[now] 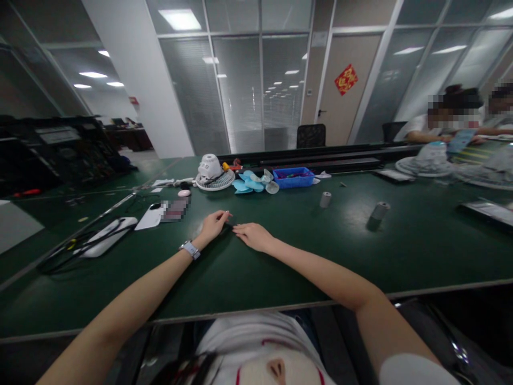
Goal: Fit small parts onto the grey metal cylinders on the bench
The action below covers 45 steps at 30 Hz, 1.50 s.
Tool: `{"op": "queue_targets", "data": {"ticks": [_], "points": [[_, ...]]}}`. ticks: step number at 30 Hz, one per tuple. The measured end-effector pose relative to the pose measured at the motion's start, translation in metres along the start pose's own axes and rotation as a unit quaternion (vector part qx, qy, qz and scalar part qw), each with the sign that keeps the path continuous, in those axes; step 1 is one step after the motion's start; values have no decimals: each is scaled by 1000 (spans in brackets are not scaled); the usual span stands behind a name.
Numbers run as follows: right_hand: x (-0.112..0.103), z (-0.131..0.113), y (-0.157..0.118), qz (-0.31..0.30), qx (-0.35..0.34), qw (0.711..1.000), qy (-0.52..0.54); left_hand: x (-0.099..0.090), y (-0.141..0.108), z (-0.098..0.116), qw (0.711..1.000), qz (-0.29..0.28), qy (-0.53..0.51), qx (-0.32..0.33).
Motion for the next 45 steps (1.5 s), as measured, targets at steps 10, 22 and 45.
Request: {"op": "queue_targets", "data": {"ticks": [10,22,45], "points": [[-130,101,-48,230,189,936,-190,-2,-1,-3,1000,-16,4,-6],[-186,195,-107,293,324,852,-288,-1,0,-3,1000,-24,15,-10],[-146,225,-118,262,504,810,-145,-3,0,-4,995,62,-48,-60]]}}
Point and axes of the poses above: each hand's wrist, its own y-axis towards the middle knuckle, its own x-axis out of the palm, z = x × y, the point moved 2 cm from there along y, towards the middle knuckle, and after that the axes turned 3 degrees about x, right-handed, at the moved point
